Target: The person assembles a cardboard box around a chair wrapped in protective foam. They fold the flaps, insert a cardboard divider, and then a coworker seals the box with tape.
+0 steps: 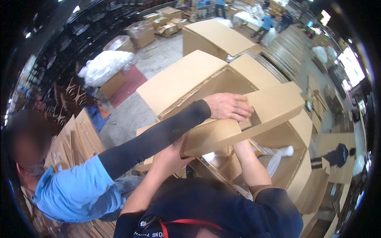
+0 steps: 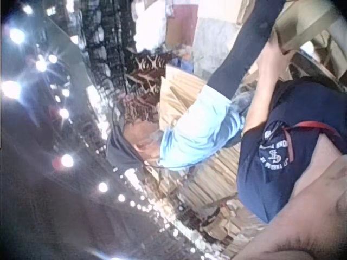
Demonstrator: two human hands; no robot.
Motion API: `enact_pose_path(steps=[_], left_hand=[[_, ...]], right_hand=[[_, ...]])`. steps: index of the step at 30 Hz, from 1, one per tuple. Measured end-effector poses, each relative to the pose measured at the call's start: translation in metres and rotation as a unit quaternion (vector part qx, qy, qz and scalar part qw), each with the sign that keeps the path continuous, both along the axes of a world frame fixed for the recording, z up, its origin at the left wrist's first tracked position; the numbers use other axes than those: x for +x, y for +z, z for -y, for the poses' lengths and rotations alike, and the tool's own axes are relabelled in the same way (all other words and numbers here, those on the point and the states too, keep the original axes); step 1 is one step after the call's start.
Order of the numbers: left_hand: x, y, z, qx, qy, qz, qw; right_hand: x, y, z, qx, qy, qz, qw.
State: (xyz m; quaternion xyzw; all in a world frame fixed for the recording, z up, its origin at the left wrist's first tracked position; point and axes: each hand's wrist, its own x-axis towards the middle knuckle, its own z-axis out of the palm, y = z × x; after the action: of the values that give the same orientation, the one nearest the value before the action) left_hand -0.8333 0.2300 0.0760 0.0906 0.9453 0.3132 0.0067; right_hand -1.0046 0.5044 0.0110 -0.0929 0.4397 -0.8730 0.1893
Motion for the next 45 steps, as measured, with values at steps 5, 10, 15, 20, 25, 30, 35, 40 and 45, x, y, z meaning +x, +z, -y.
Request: enact_pose_path(steps=[5,10,15,20,25,30,35,40,45], left_hand=[[-0.004,0.014,-0.037,-0.045,-0.088,-0.098,0.990],[-0.009,0.041,-0.057,-0.031,-0.074,-0.138,0.987],[-0.029,0.059,-0.036,0.245,-0.087,-0.037,0.965],[-0.034,0.043,0.021,0.350,-0.003,-0.065,0.935],[-0.061,0.034,0.086,0.496,0.039,-0.106,0.861],[-0.104,-0.032,0.070,0.608,0.063,-0.076,0.788],[-0.151,-0.080,0.039,0.737,0.034,0.123,0.664],[-0.182,-0.116,0.030,0.741,0.076,0.233,0.625],[-0.186,-0.120,0.024,0.648,0.180,0.240,0.701]], right_hand=[[0.032,0.003,-0.035,-0.059,-0.125,-0.026,0.990],[0.050,-0.019,-0.035,-0.094,-0.195,-0.037,0.976],[0.026,-0.025,-0.018,-0.076,-0.269,-0.059,0.958],[-0.003,0.060,-0.028,-0.202,-0.346,-0.029,0.916],[0.010,0.205,-0.178,0.260,-0.420,-0.262,0.829],[0.033,0.259,-0.197,0.821,-0.296,-0.330,0.359],[0.001,0.144,-0.209,0.868,-0.174,-0.453,0.108],[-0.004,0.030,-0.225,0.866,-0.150,-0.470,0.075],[0.014,-0.001,-0.222,0.910,-0.141,-0.375,0.105]])
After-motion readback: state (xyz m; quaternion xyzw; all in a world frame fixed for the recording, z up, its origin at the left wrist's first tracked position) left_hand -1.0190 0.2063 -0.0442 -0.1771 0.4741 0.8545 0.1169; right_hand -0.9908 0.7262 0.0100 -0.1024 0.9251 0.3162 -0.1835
